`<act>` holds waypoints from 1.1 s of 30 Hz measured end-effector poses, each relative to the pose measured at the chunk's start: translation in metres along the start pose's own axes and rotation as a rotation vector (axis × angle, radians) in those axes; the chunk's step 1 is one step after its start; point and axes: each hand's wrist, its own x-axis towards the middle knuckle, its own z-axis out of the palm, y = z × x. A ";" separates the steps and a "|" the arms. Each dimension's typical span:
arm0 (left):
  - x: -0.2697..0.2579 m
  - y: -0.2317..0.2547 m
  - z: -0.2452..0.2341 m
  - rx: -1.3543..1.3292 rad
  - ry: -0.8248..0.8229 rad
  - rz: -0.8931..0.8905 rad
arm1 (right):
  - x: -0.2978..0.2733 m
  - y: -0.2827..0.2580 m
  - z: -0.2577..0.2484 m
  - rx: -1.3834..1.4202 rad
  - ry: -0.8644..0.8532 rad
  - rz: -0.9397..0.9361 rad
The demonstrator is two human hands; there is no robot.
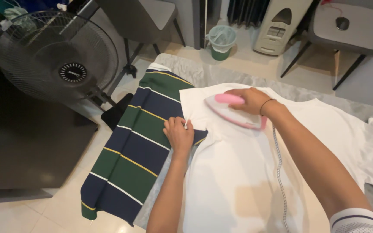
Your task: Ironing a white t-shirt on a flat surface
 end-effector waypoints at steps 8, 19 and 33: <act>0.014 0.033 -0.040 -0.019 -0.202 -0.081 | 0.038 -0.003 0.014 -0.043 -0.007 0.038; 0.005 0.022 -0.027 0.015 -0.150 -0.021 | 0.035 -0.021 0.005 -0.012 -0.007 0.025; 0.001 0.021 -0.016 0.075 -0.101 -0.013 | 0.034 0.003 -0.005 0.007 -0.015 0.033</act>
